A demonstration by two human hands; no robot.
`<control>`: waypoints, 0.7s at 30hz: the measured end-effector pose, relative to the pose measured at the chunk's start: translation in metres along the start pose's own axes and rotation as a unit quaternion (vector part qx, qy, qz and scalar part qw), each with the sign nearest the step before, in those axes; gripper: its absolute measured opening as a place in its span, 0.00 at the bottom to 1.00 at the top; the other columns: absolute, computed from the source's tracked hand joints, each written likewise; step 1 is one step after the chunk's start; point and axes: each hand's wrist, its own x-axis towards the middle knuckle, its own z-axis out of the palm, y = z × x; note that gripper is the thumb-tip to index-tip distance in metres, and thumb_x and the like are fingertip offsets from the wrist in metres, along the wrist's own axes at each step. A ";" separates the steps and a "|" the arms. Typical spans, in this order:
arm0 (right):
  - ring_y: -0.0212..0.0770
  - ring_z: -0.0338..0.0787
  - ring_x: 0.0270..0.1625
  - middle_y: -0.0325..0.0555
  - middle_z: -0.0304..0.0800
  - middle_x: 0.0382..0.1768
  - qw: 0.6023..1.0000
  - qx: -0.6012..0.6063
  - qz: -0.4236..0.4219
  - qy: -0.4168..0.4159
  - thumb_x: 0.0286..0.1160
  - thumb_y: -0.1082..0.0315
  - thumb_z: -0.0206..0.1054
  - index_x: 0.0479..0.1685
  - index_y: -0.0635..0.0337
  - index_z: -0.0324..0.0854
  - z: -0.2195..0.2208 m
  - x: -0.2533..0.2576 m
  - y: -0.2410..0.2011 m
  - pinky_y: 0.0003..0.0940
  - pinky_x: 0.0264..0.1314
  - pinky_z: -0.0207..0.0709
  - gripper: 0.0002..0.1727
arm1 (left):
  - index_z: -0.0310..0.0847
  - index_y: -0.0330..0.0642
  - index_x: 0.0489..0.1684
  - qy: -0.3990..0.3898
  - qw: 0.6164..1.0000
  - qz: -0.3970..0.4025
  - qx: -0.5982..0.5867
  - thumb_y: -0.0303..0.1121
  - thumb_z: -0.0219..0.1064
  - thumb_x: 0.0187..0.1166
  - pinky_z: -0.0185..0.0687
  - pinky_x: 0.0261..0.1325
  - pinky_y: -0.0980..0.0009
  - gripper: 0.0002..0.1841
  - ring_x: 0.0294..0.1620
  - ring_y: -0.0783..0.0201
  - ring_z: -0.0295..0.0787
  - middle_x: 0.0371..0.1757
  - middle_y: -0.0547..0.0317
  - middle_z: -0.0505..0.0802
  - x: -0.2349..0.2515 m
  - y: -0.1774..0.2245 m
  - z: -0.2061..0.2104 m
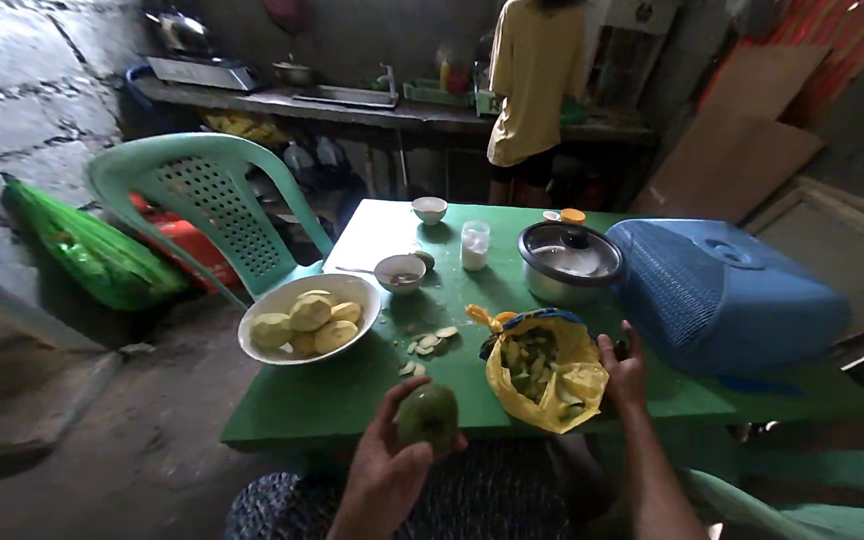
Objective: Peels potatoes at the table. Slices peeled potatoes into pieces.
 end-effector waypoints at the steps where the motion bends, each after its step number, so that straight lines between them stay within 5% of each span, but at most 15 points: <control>1: 0.39 0.86 0.38 0.61 0.87 0.52 1.000 0.012 0.008 0.004 0.84 0.55 0.64 0.86 0.67 0.61 -0.004 -0.003 -0.004 0.39 0.47 0.83 0.36 | 0.70 0.47 0.77 0.001 1.000 -0.022 -0.017 0.52 0.84 0.59 0.95 0.45 0.57 0.44 0.45 0.53 0.94 0.62 0.48 0.89 0.009 -0.003 0.011; 4: 0.31 0.79 0.23 0.45 0.82 0.31 0.996 0.081 0.027 -0.002 0.85 0.53 0.61 0.86 0.67 0.60 -0.020 -0.020 -0.014 0.31 0.29 0.80 0.36 | 0.68 0.44 0.76 0.003 0.999 -0.036 -0.013 0.51 0.86 0.56 0.95 0.48 0.50 0.46 0.46 0.52 0.94 0.59 0.49 0.89 0.026 -0.018 0.034; 8: 0.28 0.76 0.20 0.36 0.77 0.24 0.992 0.108 0.043 -0.050 0.74 0.48 0.71 0.91 0.64 0.49 -0.040 -0.059 -0.026 0.30 0.24 0.78 0.50 | 0.73 0.47 0.73 -0.008 0.999 -0.033 0.016 0.51 0.86 0.55 0.94 0.52 0.48 0.42 0.49 0.52 0.93 0.58 0.51 0.90 0.021 -0.041 0.031; 11: 0.24 0.80 0.25 0.38 0.82 0.32 0.991 0.111 0.032 -0.070 0.63 0.57 0.80 0.90 0.66 0.51 -0.031 -0.082 -0.038 0.25 0.29 0.80 0.54 | 0.74 0.47 0.73 0.042 0.997 -0.058 0.025 0.51 0.88 0.52 0.94 0.50 0.48 0.44 0.47 0.52 0.94 0.57 0.51 0.90 0.010 -0.042 0.013; 14: 0.31 0.90 0.43 0.55 0.84 0.62 0.984 0.153 0.035 -0.088 0.62 0.72 0.75 0.87 0.67 0.57 -0.012 -0.085 -0.060 0.28 0.40 0.88 0.47 | 0.69 0.46 0.76 0.118 0.990 -0.080 -0.004 0.54 0.88 0.49 0.94 0.47 0.47 0.50 0.42 0.51 0.93 0.56 0.50 0.89 0.004 -0.034 -0.006; 17: 0.36 0.91 0.41 0.55 0.85 0.58 0.977 0.187 0.058 -0.088 0.64 0.72 0.73 0.85 0.64 0.61 0.009 -0.071 -0.090 0.32 0.38 0.89 0.42 | 0.64 0.45 0.77 0.147 0.985 -0.076 -0.057 0.56 0.87 0.50 0.93 0.45 0.47 0.52 0.38 0.51 0.92 0.54 0.48 0.89 0.003 -0.028 -0.022; 21: 0.35 0.86 0.28 0.48 0.83 0.38 0.968 0.232 0.053 -0.076 0.66 0.74 0.72 0.85 0.59 0.63 0.028 -0.045 -0.130 0.32 0.31 0.87 0.40 | 0.65 0.44 0.75 0.154 0.985 -0.060 -0.057 0.60 0.86 0.49 0.94 0.43 0.52 0.52 0.37 0.53 0.93 0.53 0.48 0.90 0.000 -0.024 -0.036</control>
